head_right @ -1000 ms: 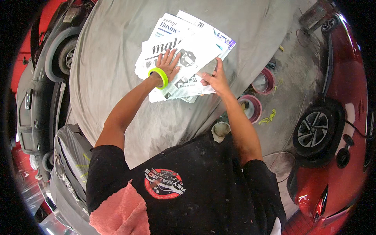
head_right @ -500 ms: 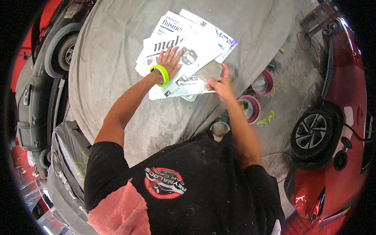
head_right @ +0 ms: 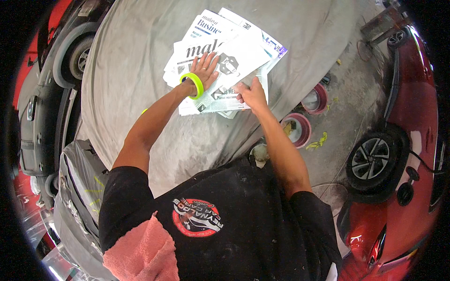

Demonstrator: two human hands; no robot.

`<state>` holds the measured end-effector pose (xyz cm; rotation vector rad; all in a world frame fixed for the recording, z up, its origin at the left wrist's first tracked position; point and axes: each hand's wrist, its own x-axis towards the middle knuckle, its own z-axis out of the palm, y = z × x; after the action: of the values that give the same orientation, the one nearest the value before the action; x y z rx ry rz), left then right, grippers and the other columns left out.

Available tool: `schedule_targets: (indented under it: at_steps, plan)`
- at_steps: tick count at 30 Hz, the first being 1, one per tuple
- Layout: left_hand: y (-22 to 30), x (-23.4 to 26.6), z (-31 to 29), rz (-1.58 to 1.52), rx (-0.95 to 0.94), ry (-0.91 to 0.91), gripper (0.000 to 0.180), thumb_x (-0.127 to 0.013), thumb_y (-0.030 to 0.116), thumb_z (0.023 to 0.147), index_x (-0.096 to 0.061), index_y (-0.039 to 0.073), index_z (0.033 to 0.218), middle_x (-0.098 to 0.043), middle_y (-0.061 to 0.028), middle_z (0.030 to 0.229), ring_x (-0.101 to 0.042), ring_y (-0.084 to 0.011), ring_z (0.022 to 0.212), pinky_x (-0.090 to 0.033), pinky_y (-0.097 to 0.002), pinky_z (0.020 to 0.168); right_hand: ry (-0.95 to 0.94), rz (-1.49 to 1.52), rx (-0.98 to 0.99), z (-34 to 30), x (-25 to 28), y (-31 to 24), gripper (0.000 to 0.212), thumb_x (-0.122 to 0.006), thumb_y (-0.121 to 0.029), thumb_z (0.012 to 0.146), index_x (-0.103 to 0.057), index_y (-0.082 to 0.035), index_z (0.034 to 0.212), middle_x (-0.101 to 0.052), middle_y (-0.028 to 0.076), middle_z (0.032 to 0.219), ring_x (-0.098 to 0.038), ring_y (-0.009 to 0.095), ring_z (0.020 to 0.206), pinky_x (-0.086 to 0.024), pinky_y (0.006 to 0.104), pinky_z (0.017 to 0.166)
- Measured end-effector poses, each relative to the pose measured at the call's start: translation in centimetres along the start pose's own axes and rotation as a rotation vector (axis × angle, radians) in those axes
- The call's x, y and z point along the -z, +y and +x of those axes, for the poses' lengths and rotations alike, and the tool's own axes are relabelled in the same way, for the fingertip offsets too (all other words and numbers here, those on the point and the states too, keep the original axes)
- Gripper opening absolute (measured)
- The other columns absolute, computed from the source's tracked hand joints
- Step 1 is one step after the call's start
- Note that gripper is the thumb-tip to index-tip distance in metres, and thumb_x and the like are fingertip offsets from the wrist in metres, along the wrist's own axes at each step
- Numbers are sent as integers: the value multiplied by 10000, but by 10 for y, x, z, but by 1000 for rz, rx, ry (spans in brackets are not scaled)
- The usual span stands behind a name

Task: The person arranges newspapers on a covered surface, then moves to a red car to apply green masking tape around the fuel filler cap. The person carefully smooths the tape onto the car's bodywork to create a sealed border around the cap.

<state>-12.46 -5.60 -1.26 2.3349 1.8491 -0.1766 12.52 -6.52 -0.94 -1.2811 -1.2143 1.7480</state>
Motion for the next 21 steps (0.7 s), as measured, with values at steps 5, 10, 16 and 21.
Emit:
schedule_targets:
  at_steps: [5,10,16,21]
  plan:
    - [1,-4,1,-31,11,8,659,-181,458,1084,-115,116,1644,-36,-115,1722,19,-321,1588,2,-509,1277,-106,-58,-29,-8,12,-3,329,-634,-153,995,-439,17,1198,-665,107,855,-579,107,620,-448,255,478]
    - [4,0,0,-14,14,-6,671,-178,481,1085,-109,120,1646,-35,-108,1723,30,-312,1589,16,-501,1277,-164,-85,-66,-23,55,-6,352,-644,-156,991,-437,-1,1231,-666,93,870,-546,97,612,-427,244,475]
    - [5,4,0,-21,17,0,663,-186,467,1088,-107,117,1645,-37,-115,1723,25,-315,1589,13,-504,1276,-39,67,-37,-20,9,3,314,-619,-120,1006,-425,19,1210,-650,109,869,-572,110,643,-437,247,480]
    - [0,-2,1,-2,19,7,652,-185,451,1090,-93,123,1647,-33,-113,1723,25,-315,1589,9,-515,1276,-65,-27,-74,-15,0,-8,331,-612,-125,1013,-408,51,1205,-648,142,914,-566,114,658,-451,252,503]
